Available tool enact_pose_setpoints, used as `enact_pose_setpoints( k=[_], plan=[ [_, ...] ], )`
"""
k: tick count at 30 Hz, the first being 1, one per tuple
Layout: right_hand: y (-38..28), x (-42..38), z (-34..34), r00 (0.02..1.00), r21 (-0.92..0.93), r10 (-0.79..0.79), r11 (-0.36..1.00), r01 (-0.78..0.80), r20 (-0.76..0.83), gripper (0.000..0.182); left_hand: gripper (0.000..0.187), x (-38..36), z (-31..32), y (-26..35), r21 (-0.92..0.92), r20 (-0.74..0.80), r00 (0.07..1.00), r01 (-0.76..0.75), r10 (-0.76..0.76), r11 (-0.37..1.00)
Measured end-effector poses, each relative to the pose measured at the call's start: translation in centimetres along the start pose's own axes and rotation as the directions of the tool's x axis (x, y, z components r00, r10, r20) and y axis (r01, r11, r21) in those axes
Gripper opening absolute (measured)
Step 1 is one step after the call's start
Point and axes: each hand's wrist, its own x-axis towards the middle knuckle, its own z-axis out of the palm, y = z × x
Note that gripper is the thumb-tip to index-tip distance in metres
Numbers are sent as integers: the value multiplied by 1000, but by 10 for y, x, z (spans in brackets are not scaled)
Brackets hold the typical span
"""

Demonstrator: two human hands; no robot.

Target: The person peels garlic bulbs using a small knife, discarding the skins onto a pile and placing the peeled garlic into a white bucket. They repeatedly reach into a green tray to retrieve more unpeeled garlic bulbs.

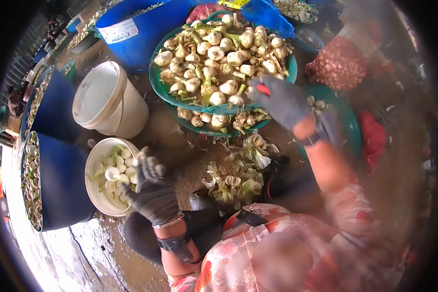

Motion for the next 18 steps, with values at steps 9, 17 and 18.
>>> enact_pose_setpoints(
  k=[9,17,18],
  plan=[
    [43,165,81,989,-208,-146,968,139,-17,46,51,18,-2,-63,191,-62,975,219,-211,957],
    [23,0,30,972,868,-193,449,210,-135,30,72,2,9,-88,326,83,849,472,-522,819],
    [45,-18,40,813,691,-517,485,536,-268,42,78,0,12,-92,368,62,807,528,-587,766]
  ],
)
